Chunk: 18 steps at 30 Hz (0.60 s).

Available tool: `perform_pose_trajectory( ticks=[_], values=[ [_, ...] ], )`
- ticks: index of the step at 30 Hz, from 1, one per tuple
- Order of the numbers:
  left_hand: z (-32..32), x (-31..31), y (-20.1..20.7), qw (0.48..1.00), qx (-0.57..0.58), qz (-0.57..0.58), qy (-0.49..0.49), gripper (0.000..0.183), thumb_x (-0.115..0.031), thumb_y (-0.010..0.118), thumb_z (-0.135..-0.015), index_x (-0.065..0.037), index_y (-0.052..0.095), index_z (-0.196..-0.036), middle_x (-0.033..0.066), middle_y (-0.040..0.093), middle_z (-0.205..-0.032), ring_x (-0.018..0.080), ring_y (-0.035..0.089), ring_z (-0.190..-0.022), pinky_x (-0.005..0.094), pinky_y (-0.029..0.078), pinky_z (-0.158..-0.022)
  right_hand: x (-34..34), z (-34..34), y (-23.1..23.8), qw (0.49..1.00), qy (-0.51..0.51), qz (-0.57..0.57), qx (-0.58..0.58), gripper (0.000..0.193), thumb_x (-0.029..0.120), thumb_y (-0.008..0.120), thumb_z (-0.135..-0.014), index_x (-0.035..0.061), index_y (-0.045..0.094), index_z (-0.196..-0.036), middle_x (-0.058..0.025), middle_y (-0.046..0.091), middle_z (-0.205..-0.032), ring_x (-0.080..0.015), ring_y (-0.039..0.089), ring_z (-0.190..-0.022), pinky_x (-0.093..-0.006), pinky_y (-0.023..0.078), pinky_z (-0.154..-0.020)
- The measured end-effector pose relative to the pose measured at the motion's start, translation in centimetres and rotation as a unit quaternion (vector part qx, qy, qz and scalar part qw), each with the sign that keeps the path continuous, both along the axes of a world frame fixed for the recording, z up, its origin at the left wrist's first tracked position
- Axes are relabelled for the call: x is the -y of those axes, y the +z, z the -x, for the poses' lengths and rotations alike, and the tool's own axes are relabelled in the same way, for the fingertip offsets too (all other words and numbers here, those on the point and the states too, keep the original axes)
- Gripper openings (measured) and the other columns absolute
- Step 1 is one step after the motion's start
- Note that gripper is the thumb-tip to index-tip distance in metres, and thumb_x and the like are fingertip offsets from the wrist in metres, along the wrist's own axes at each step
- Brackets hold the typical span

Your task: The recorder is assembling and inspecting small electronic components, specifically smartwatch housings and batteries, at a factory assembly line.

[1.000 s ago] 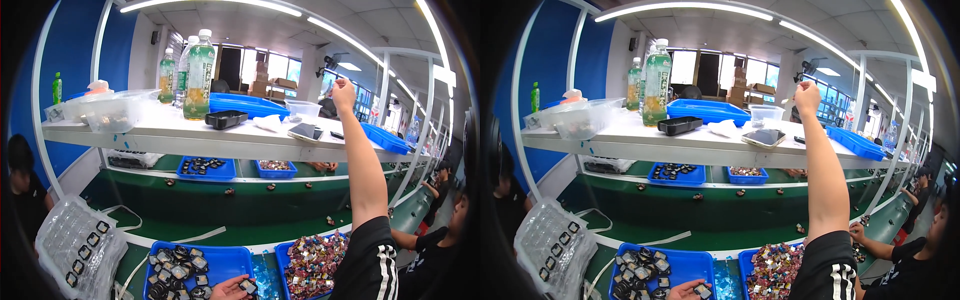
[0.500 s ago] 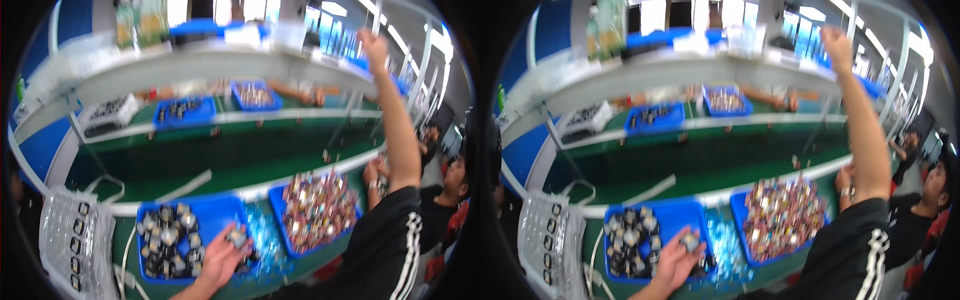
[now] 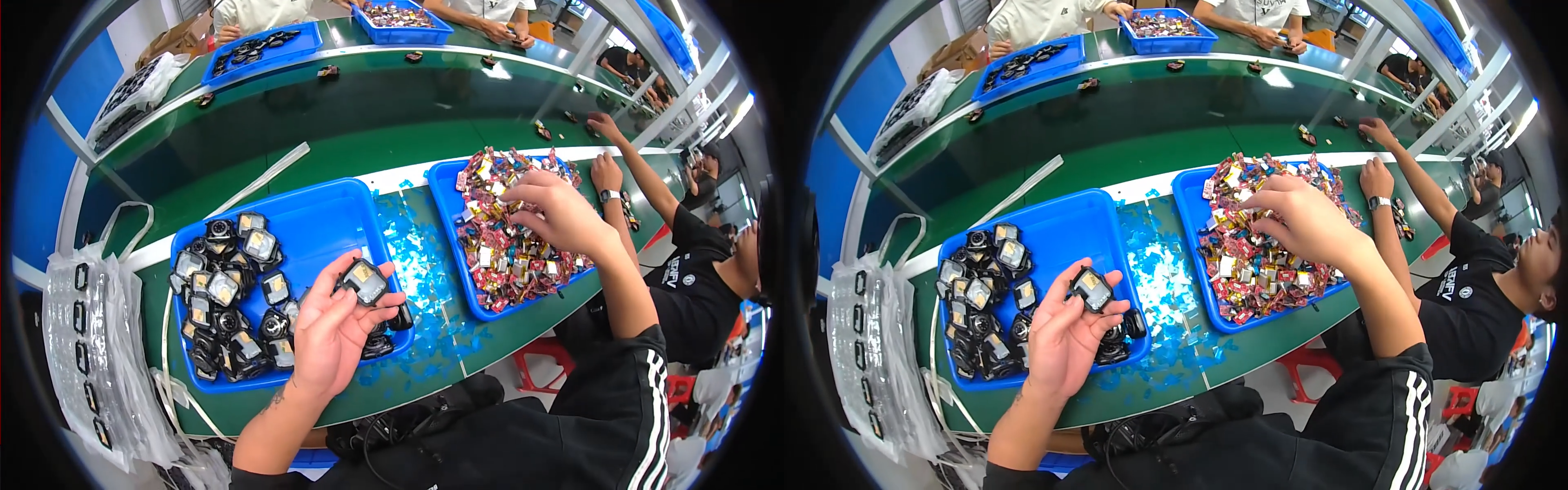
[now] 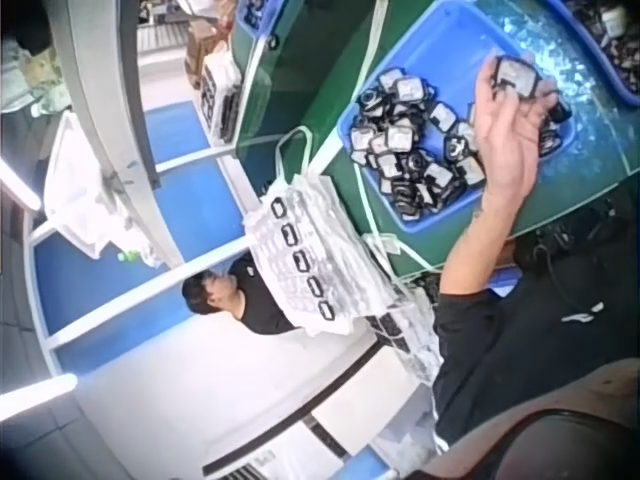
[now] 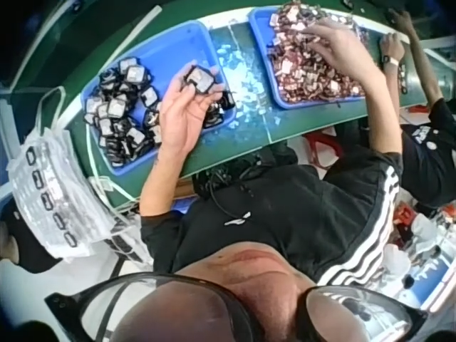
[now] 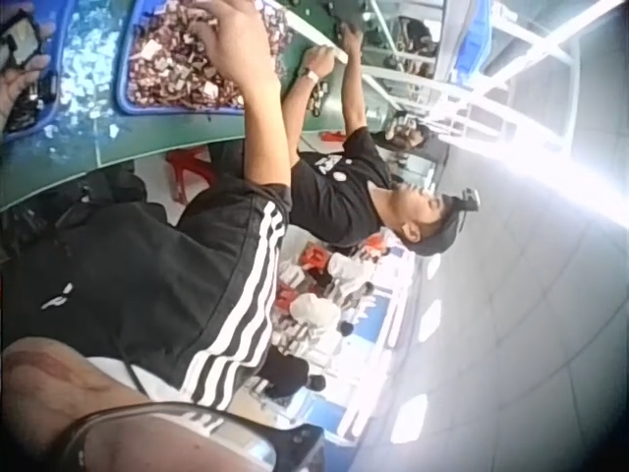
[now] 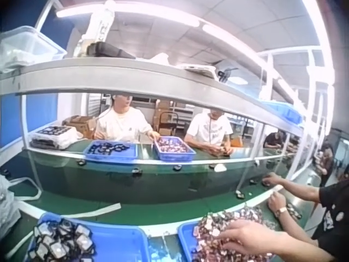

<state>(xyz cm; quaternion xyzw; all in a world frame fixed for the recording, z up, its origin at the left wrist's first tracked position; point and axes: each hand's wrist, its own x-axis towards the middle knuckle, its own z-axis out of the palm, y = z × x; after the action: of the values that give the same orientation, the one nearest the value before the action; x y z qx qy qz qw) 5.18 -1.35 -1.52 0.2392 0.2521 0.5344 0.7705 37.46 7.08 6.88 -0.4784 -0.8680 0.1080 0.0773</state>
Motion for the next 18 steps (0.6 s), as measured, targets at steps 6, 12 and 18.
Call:
perform_pose_trajectory(
  ticks=[6,12,18],
  values=[
    [0.1,-0.2,-0.7,1.0,-0.013,-0.019,-0.012,0.044,-0.01,0.043,-0.099,0.001,0.034,-0.141,0.0296,0.051,-0.133,0.0328,0.066,-0.104,0.0391,0.054,-0.092,-0.9,-0.1,-1.7,0.991,0.105,-0.081,0.015,0.02,0.01,0.073,-0.077,0.007,0.071,-0.097,-0.0094,0.062,-0.107,-0.0298,0.056,-0.107,-0.0458,0.043,-0.095],
    [-0.4,-0.4,-0.3,0.999,-0.045,-0.026,0.0,0.042,-0.008,0.043,-0.099,0.002,0.036,-0.14,0.0287,0.054,-0.129,0.0305,0.067,-0.099,0.0381,0.055,-0.089,-0.5,0.4,-1.6,0.989,0.103,-0.085,0.059,0.011,0.006,0.071,-0.076,0.0059,0.065,-0.085,-0.0076,0.063,-0.103,-0.03,0.057,-0.104,-0.0441,0.045,-0.09],
    [-0.2,-0.3,-0.6,0.998,-0.058,-0.026,-0.016,0.042,-0.008,0.043,-0.099,0.001,0.036,-0.14,0.0247,0.056,-0.126,0.0282,0.067,-0.098,0.0373,0.054,-0.089,0.3,-2.3,-0.6,0.965,-0.075,0.05,-0.247,0.012,0.003,0.067,-0.083,-0.0001,0.057,-0.088,-0.0078,0.064,-0.091,-0.018,0.063,-0.089,-0.0328,0.05,-0.08]
  ],
)
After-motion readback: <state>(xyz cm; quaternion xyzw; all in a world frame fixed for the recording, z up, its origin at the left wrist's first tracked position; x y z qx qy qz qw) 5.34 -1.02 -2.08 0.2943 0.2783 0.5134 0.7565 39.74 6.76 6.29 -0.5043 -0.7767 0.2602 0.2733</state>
